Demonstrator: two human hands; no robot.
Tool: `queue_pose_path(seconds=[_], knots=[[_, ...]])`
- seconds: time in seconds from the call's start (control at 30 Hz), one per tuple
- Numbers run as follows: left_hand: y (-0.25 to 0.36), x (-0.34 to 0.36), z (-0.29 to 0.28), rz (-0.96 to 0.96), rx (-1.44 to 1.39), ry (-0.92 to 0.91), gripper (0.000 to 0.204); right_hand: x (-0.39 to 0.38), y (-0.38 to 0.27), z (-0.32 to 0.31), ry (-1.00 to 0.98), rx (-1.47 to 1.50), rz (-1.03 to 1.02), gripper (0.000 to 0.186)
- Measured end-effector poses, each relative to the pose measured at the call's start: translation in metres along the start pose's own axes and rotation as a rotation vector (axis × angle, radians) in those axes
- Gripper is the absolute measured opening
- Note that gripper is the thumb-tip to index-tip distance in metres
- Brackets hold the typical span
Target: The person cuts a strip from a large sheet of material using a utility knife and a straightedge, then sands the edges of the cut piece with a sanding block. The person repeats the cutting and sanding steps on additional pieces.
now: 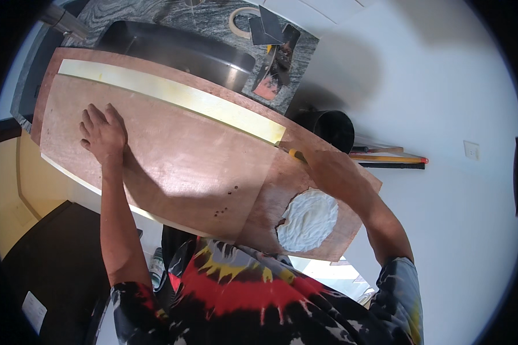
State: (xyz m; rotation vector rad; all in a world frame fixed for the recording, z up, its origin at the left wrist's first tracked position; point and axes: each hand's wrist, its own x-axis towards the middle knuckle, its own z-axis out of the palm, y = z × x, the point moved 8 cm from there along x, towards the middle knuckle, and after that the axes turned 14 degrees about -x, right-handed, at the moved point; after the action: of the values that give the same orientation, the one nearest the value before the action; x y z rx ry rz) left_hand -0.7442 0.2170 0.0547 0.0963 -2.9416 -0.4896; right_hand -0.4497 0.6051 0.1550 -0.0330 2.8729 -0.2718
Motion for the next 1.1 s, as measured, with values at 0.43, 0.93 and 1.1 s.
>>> queue_pose_path(seconds=[0.43, 0.93, 1.1], knots=[[0.021, -0.008, -0.015, 0.077, -0.027, 0.030, 0.068, -0.050, 0.019, 0.042, -0.289, -0.056, 0.387, 0.024], [0.041, -0.072, -0.022, 0.045, -0.213, -0.108, 0.078, 0.227, -0.166, -0.031, 0.287, 0.342, 0.016, 0.040], [0.042, -0.075, -0.018, 0.045, -0.114, -0.115, 0.079, 0.378, -0.233, -0.020, 0.166, 0.262, -0.151, 0.039]])
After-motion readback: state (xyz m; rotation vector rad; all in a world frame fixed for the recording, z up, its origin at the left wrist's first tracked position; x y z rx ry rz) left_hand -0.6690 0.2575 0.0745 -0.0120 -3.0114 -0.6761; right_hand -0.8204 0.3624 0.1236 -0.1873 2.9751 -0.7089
